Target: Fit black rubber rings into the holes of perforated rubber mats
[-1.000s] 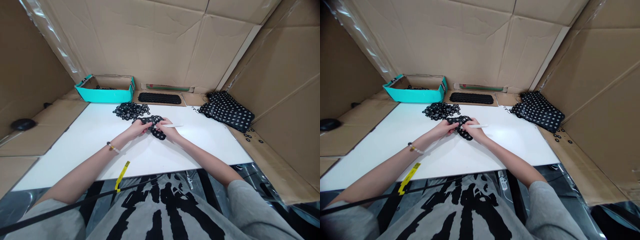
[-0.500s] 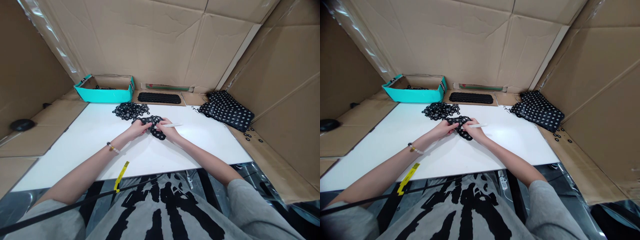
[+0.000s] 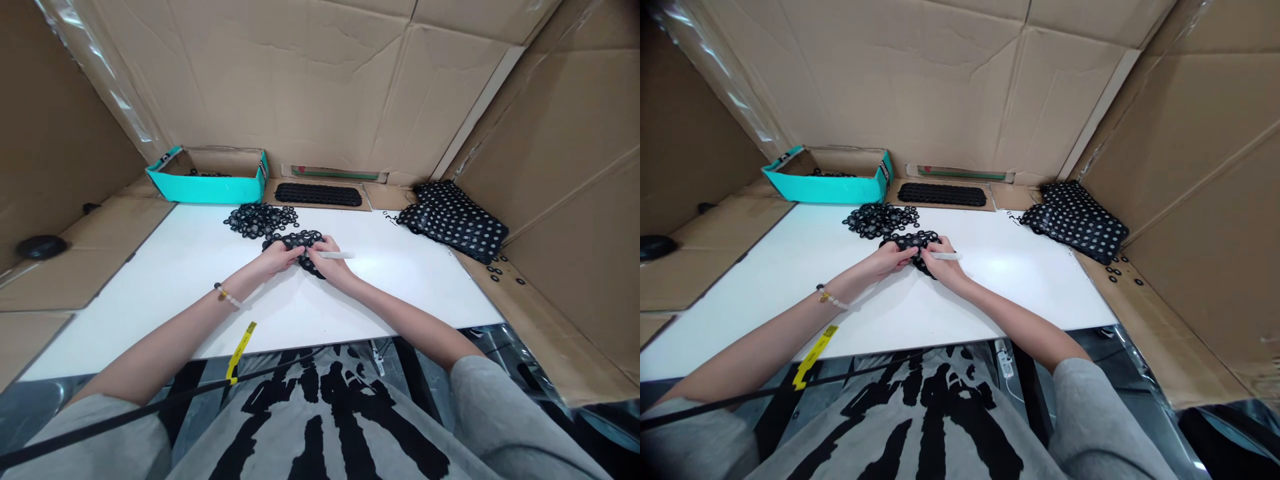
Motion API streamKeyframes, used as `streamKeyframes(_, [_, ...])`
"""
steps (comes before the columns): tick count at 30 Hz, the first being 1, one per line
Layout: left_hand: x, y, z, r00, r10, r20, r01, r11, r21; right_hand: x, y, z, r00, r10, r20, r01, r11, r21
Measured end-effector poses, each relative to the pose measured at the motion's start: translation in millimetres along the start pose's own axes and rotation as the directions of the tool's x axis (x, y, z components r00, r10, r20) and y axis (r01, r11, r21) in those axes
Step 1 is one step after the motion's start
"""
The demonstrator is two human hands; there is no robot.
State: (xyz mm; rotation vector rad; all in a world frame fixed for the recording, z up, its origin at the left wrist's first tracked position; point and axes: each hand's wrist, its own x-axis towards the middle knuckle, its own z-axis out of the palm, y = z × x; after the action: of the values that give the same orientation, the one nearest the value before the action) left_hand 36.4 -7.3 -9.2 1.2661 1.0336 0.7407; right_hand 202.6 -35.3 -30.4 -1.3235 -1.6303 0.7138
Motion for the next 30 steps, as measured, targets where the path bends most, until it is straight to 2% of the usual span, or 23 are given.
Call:
streamKeyframes(2, [1.0, 1.5, -1.3, 1.0, 0.016, 0.002, -0.016, 1.0, 0.023, 3.5, 0.7, -2.8, 1.0, 0.023, -0.002, -0.023, 0.999, 0.035])
streamKeyframes(4, [1.6, 4.3, -3.3, 0.999, 0.045, -0.022, -0.043, 0.996, 0.078, 8.4, 0.7, -9.2, 0.993, 0.101, 0.068, -0.111, 0.978, 0.176])
streamKeyframes(7, [0.3, 9.2, -4.6, 0.993, 0.106, -0.057, -0.096, 0.984, 0.147, 15.0, -2.7, -22.1, 0.944, 0.23, 0.236, -0.316, 0.838, 0.445])
streamKeyframes(9, [-2.3, 10.9, -2.8, 0.99, 0.133, -0.047, -0.124, 0.979, 0.159, 16.5, -7.6, -28.9, 0.927, 0.258, 0.272, -0.368, 0.765, 0.528])
streamKeyframes(12, [-6.0, 9.8, 2.2, 0.991, 0.134, -0.024, -0.128, 0.978, 0.165, 14.7, -16.1, -32.6, 0.941, 0.239, 0.24, -0.334, 0.768, 0.546])
streamKeyframes(15, [-6.4, 7.8, 6.4, 0.984, 0.138, -0.108, -0.126, 0.986, 0.113, 13.4, -19.7, -31.3, 0.949, 0.243, 0.203, -0.316, 0.772, 0.552])
streamKeyframes(19, [-5.4, 10.4, 10.5, 0.962, 0.124, -0.243, -0.169, 0.97, -0.173, 17.2, -14.4, -32.8, 0.953, 0.3, 0.034, -0.262, 0.764, 0.589])
streamKeyframes(21, [-6.6, 12.7, 14.0, 0.945, 0.125, -0.303, -0.215, 0.934, -0.284, 18.6, -11.3, -34.6, 0.946, 0.324, 0.001, -0.257, 0.747, 0.613])
streamKeyframes(23, [-8.7, 13.7, 18.8, 0.925, 0.14, -0.353, -0.263, 0.906, -0.331, 17.8, -10.6, -34.9, 0.926, 0.366, 0.092, -0.33, 0.666, 0.669])
streamKeyframes(26, [-11.3, 10.9, 26.1, 0.906, 0.175, -0.384, -0.317, 0.884, -0.344, 13.7, -13.8, -31.2, 0.881, 0.36, 0.307, -0.455, 0.472, 0.755])
streamKeyframes(28, [-11.2, 6.6, 29.5, 0.898, 0.198, -0.393, -0.336, 0.885, -0.321, 11.0, -16.5, -27.4, 0.884, 0.314, 0.347, -0.455, 0.401, 0.795])
streamKeyframes(30, [-9.8, 1.7, 30.8, 0.892, 0.216, -0.398, -0.342, 0.898, -0.279, 9.5, -18.1, -24.4, 0.897, 0.307, 0.316, -0.421, 0.384, 0.822])
